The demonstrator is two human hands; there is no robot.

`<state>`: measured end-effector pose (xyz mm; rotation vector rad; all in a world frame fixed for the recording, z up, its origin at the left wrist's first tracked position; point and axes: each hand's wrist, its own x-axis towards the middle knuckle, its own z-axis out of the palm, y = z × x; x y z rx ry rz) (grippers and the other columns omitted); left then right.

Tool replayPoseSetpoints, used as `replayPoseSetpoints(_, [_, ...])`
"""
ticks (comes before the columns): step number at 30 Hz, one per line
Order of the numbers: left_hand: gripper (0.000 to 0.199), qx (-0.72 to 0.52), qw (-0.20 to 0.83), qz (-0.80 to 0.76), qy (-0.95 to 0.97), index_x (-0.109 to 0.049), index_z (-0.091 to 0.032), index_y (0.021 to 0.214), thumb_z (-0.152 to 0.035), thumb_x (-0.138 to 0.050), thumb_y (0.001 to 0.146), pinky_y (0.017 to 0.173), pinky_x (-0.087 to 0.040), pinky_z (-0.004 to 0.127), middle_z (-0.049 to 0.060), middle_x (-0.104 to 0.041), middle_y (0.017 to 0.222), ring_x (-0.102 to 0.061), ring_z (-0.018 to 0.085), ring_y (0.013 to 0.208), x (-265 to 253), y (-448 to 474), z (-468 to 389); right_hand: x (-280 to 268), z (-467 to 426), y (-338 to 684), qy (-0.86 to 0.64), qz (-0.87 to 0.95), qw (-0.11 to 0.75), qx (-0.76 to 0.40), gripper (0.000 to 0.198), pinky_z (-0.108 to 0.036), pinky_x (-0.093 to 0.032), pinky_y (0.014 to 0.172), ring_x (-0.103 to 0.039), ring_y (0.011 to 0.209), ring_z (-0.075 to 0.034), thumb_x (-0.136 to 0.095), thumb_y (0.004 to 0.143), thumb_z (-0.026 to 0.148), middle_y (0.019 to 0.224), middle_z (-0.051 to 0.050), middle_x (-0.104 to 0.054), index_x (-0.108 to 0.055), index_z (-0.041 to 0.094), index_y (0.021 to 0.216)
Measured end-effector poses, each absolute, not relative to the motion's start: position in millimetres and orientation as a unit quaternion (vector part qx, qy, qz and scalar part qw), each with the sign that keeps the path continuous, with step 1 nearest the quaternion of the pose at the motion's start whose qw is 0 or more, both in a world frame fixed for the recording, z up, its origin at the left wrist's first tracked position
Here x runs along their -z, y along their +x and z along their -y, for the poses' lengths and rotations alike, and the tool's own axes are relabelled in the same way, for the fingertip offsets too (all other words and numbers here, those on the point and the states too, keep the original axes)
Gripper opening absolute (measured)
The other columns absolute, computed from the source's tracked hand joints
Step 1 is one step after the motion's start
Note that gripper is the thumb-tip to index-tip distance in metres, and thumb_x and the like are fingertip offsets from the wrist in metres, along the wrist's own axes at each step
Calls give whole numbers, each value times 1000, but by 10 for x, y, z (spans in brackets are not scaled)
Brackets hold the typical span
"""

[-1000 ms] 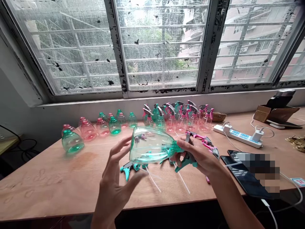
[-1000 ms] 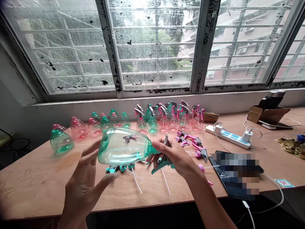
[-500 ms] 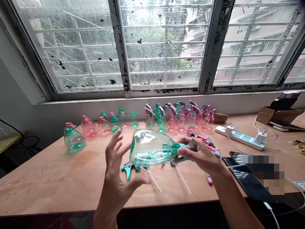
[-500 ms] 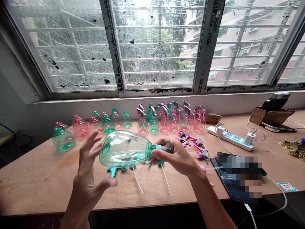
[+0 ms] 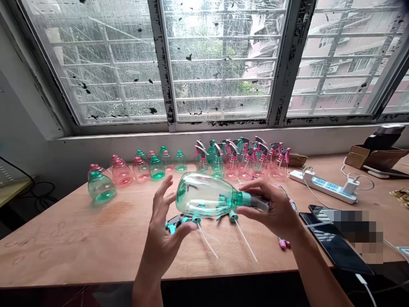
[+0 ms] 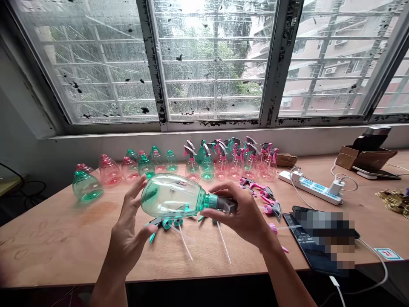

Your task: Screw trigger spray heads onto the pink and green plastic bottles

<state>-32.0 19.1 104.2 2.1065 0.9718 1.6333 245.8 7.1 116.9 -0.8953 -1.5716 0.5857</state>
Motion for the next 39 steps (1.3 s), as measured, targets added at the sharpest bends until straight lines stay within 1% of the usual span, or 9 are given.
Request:
replayPoseSetpoints(5, [36,-615,157,-336,695,-72,-36,134,-42,-74,99,130,-33,55,3,-42,171,-34,35,162,-1025,-240,-229,-1181,-47,2431,-377,678,571,-270,33,-32,-58,61,-74,75,-24,-91,83,51,82,-5,-80,-78,23,95])
replayPoseSetpoints(9, [51,-602,195,-302,713,-67,-38,144,-44,-79,94,127,-40,50,3,-42,172,-34,36,162,-1000,-290,-251,-1171,-57,2504,-372,676,572,-278,28,-29,-55,56,-73,68,-22,-88,88,47,80,-4,-80,-77,23,96])
replayPoseSetpoints(13, [102,-535,403,-269,692,-45,-26,163,-87,-62,83,115,-53,53,18,-53,163,-52,43,149,-944,-287,-281,-1183,-8,2554,-307,790,528,-58,38,-44,-60,88,-76,79,-25,-98,78,32,89,-1,-83,-79,30,111])
replayPoseSetpoints(15, [100,-541,440,-269,665,-45,-25,162,-90,-53,86,113,-55,52,18,-54,161,-58,42,143,-906,-221,-306,-1192,4,2539,-274,821,501,-18,40,-51,-55,102,-77,82,-27,-98,78,29,88,-1,-83,-80,31,113])
replayPoseSetpoints(21, [90,-634,406,-246,611,-45,-30,157,-72,-77,84,96,-64,46,13,-68,136,-72,36,120,-872,14,-266,-1182,-111,2459,-346,725,554,-222,34,-30,-52,54,-71,62,-21,-95,78,49,76,-5,-80,-82,21,92])
replayPoseSetpoints(26, [78,-674,268,-187,662,-58,-38,144,-66,-87,77,106,-60,47,8,-58,143,-60,38,136,-992,7,-54,-1219,-44,2506,-317,697,539,-350,39,-27,-48,52,-66,59,-18,-95,76,55,72,-4,-76,-83,19,87])
replayPoseSetpoints(30, [89,-593,310,-250,700,-43,-40,159,-70,-79,83,111,-57,52,11,-48,160,-51,42,147,-982,-103,-124,-1258,-81,2603,-348,713,509,-333,47,-28,-54,56,-74,70,-22,-97,72,55,86,-7,-82,-82,21,101])
replayPoseSetpoints(35, [114,-499,277,-425,703,4,-32,172,-61,-73,93,130,-24,63,18,-18,179,-31,38,161,-827,-316,-463,-1415,-767,2671,-520,696,476,-135,56,-29,-56,52,-78,66,-24,-63,96,74,77,-10,-81,-70,18,94])
replayPoseSetpoints(39, [83,-470,282,-443,709,-20,-35,169,-54,-65,101,124,-40,55,13,-43,169,-53,32,147,-794,-459,-522,-1565,-1498,2557,-610,732,302,-11,59,-34,-58,60,-78,68,-26,-57,99,75,77,-10,-81,-70,19,87])
